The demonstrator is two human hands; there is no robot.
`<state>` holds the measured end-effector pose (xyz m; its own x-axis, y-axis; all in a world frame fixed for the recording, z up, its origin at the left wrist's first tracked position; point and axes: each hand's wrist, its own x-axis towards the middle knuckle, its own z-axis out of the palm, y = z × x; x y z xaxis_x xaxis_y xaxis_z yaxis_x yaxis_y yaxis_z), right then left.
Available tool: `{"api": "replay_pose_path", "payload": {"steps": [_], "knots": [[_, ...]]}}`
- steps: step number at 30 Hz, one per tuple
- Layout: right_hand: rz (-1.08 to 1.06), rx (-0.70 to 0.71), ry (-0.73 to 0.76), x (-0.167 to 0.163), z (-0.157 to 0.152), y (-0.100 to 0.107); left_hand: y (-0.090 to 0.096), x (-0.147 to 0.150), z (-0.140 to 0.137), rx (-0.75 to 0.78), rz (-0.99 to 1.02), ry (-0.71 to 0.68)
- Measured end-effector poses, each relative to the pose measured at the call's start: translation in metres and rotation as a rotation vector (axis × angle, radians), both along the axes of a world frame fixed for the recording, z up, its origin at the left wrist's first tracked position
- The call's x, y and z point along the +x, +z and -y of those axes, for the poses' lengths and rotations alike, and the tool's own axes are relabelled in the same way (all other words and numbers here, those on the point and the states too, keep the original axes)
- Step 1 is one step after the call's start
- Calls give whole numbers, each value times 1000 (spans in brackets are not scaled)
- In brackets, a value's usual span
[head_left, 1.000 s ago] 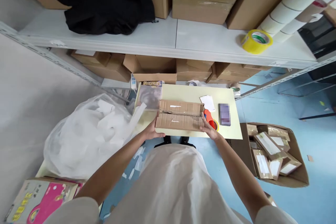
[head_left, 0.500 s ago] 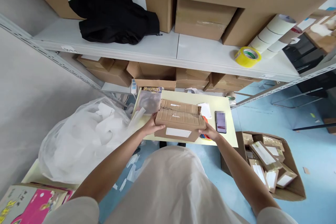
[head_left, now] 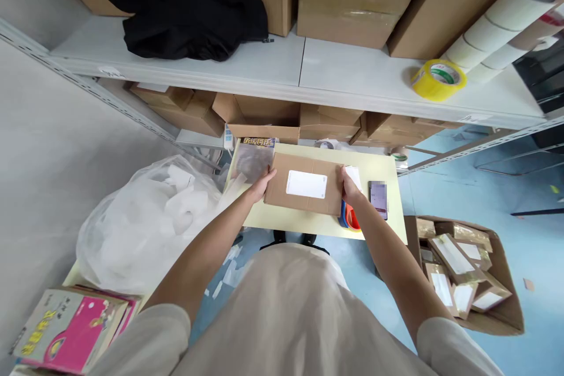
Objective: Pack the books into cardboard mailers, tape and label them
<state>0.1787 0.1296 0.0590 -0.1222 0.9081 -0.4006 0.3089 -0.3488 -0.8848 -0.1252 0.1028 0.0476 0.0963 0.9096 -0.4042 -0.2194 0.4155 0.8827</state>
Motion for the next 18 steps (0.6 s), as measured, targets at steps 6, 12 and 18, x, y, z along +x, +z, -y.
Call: {"api": "replay_pose_path", "payload": {"steps": [6, 12, 18], "knots": [[-130, -164, -17, 13, 11, -6, -10, -10, 11, 42, -62, -68], [-115, -155, -56, 55, 68, -2, -7, -40, 61, 38, -266, -70], [-76, -13, 72, 32, 113, -7, -3, -20, 95, 161, -159, -128]]}}
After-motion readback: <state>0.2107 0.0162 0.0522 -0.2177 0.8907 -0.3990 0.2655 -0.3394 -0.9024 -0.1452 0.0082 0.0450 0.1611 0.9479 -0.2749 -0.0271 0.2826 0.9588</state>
